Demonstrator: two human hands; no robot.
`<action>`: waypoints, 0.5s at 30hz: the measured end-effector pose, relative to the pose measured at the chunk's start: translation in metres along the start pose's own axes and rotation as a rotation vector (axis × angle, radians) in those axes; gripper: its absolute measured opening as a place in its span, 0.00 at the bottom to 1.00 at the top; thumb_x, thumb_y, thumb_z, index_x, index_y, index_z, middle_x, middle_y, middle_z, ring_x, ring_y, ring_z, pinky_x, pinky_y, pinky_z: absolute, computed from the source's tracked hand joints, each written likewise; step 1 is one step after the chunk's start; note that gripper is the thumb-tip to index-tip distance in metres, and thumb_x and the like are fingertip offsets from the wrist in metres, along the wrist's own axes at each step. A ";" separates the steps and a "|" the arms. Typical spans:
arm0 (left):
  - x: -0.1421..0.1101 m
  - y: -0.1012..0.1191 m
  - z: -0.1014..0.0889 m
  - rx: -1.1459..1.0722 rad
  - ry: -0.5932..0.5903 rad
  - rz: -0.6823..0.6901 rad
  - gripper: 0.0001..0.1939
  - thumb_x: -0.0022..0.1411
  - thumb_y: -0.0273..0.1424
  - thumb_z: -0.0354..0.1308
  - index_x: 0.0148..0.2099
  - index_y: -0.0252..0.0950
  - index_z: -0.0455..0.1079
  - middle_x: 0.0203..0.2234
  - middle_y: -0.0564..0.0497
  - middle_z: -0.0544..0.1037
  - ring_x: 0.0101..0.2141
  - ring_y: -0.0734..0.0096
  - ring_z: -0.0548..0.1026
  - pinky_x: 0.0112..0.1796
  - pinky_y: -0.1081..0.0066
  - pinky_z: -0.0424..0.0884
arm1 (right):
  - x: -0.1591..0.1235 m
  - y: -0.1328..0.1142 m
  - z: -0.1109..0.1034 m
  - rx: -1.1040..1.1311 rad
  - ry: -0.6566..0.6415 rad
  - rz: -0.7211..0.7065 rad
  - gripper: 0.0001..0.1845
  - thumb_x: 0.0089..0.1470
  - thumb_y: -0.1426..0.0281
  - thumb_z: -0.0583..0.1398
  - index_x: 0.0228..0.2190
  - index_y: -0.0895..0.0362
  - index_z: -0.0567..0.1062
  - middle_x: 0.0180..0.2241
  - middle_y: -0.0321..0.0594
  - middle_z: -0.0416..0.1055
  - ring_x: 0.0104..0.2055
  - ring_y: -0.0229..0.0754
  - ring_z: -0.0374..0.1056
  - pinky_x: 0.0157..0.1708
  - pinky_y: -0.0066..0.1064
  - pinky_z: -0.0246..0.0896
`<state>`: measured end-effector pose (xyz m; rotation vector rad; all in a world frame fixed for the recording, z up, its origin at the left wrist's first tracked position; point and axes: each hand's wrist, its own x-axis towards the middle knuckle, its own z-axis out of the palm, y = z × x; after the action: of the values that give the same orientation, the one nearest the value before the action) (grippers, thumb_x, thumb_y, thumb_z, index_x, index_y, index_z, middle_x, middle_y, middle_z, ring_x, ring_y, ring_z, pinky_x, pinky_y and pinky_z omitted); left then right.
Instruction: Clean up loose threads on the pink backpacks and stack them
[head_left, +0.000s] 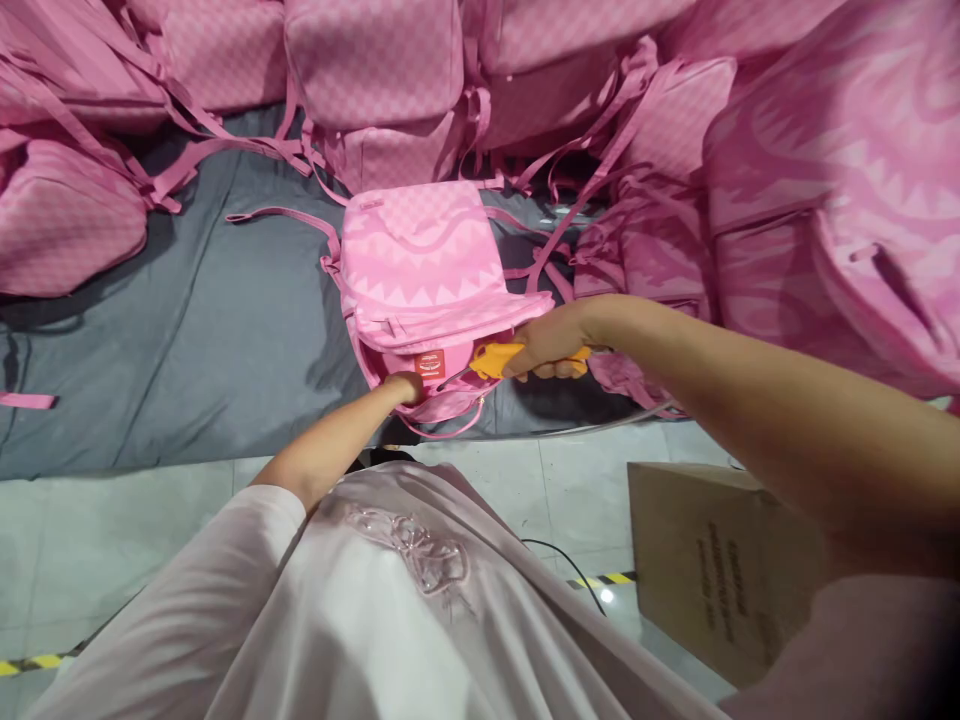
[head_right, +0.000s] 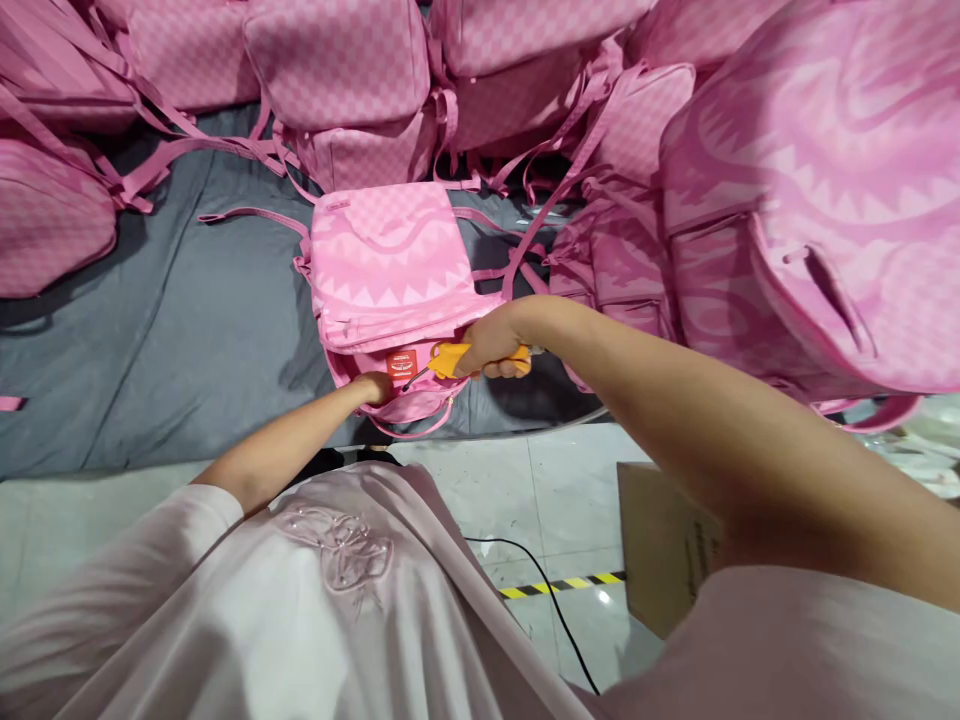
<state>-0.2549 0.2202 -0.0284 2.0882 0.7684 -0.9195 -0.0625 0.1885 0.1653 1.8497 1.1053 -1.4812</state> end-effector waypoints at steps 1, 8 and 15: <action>-0.004 0.001 -0.001 0.011 0.014 0.001 0.18 0.66 0.38 0.59 0.51 0.30 0.73 0.48 0.38 0.78 0.48 0.59 0.77 0.47 0.61 0.74 | -0.008 -0.001 0.001 0.015 -0.043 0.007 0.19 0.59 0.65 0.60 0.36 0.73 0.76 0.13 0.23 0.59 0.13 0.27 0.53 0.24 0.27 0.55; -0.066 0.015 0.018 0.097 0.153 0.184 0.16 0.60 0.22 0.54 0.47 0.36 0.78 0.44 0.41 0.81 0.49 0.56 0.78 0.48 0.65 0.71 | -0.024 -0.003 0.007 0.044 0.218 0.018 0.16 0.64 0.65 0.56 0.40 0.68 0.73 0.14 0.22 0.55 0.13 0.28 0.51 0.21 0.24 0.51; -0.092 -0.012 0.042 -0.016 0.263 0.319 0.16 0.63 0.25 0.52 0.49 0.39 0.76 0.47 0.45 0.81 0.49 0.62 0.78 0.50 0.67 0.71 | -0.012 0.023 0.032 0.190 0.210 -0.136 0.11 0.63 0.66 0.56 0.29 0.58 0.65 0.17 0.27 0.57 0.15 0.28 0.54 0.18 0.22 0.49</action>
<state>-0.3313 0.1730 0.0197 2.2601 0.5447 -0.4707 -0.0610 0.1473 0.1665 2.1384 1.2472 -1.5402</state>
